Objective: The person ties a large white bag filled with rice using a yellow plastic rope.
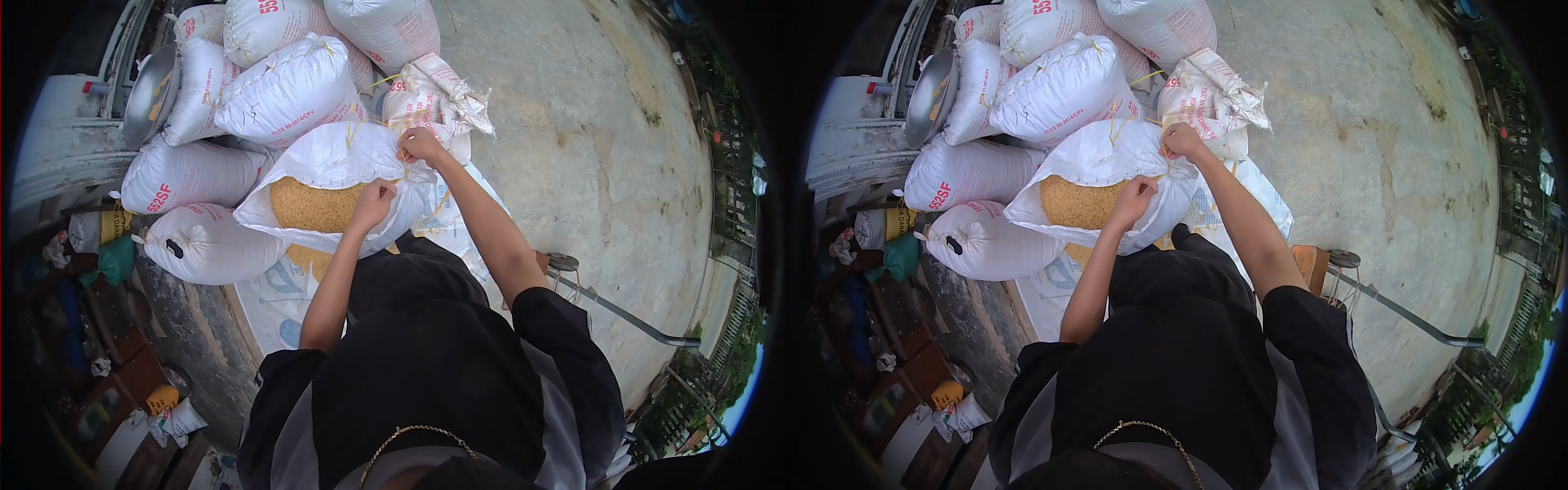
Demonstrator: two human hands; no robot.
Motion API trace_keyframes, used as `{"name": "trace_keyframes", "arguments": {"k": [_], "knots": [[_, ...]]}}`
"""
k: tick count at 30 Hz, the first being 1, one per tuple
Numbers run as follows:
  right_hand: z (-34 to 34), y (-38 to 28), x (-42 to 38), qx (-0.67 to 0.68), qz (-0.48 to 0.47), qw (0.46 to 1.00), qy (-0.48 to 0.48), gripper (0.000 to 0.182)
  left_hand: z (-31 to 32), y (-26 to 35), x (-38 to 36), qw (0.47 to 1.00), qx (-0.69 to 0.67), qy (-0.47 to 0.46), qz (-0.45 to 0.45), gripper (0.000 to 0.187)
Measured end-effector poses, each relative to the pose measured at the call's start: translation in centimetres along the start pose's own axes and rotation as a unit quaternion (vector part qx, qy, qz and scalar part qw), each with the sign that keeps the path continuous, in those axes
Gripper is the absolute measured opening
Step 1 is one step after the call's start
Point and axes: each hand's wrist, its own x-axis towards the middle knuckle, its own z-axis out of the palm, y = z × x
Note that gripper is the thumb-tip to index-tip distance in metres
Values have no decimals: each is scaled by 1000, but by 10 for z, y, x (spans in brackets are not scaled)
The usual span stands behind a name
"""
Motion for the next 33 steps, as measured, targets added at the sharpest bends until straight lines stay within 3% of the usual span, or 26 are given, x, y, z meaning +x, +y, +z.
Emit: {"name": "trace_keyframes", "arguments": {"k": [2, 3, 5, 6, 7, 8, 9, 11, 12, 13, 15, 17, 18, 20, 21, 24, 26, 27, 29, 30, 32, 33], "knots": [[12, -5, 2, -46, -16, 998, -33, 12, 0, -4, 1, 952, -287, 35, -103, 15], [21, -9, 3, -91, -36, 993, -64, 12, 1, -2, 0, 951, -287, 37, -107, 15], [32, -20, 9, -148, -31, 986, -72, 12, 5, 11, 4, 839, -517, 118, -120, 15], [36, -25, 15, -251, -70, 963, -66, 12, 5, 20, 4, 837, -519, 119, -124, 15], [38, -26, 16, -352, -107, 928, -61, 13, 5, 29, 6, 773, -608, 147, -103, 14], [38, -27, 15, -354, -104, 927, -62, 13, 5, 34, 9, 699, -690, 173, -79, 14], [38, -27, 14, -326, -107, 938, -57, 11, 10, 24, 17, 696, -692, 173, -81, 14], [35, -27, 14, -301, -111, 946, -54, 13, 21, 1, 31, 586, -774, 204, -124, 15], [31, -22, 13, -119, -26, 992, -42, 9, 27, -11, 31, 582, -776, 206, -125, 15], [24, -20, 14, 66, 59, 996, -25, 9, 31, -23, 33, 580, -790, 178, -88, 14], [5, -5, 19, 113, 97, 989, -4, 10, 31, -23, 33, 577, -801, 149, -53, 13], [-9, 9, 27, 164, 136, 977, 18, 11, 24, -10, 27, 685, -707, 160, -80, 12], [-15, 14, 29, 188, 160, 968, 47, 6, 23, -3, 24, 684, -707, 161, -81, 12], [-28, 23, 27, 213, 180, 956, 96, 1, 26, 6, 17, 756, -628, 167, -80, 14], [-34, 26, 27, 215, 179, 955, 97, 1, 27, 4, 16, 758, -626, 166, -80, 14], [-45, 35, 27, 176, 187, 961, 103, 12, 33, -1, 11, 805, -576, 133, -51, 13], [-46, 37, 29, 204, 164, 960, 99, 6, 34, -4, 10, 890, -437, 129, 8, 14], [-38, 23, 21, 205, 162, 960, 99, 6, 30, 3, 9, 891, -435, 129, 10, 14], [-16, -8, 3, 178, 27, 978, 101, 6, 23, 18, 8, 897, -424, 128, -8, 14], [-4, -18, -1, 180, 29, 978, 100, 6, 19, 26, 7, 897, -422, 128, -10, 14], [18, -34, -3, 179, 6, 984, -5, 11, 12, 37, 19, 761, -625, 172, 7, 13], [27, -36, 0, 180, 3, 984, -5, 11, 10, 35, 23, 762, -624, 172, 9, 13]]}}
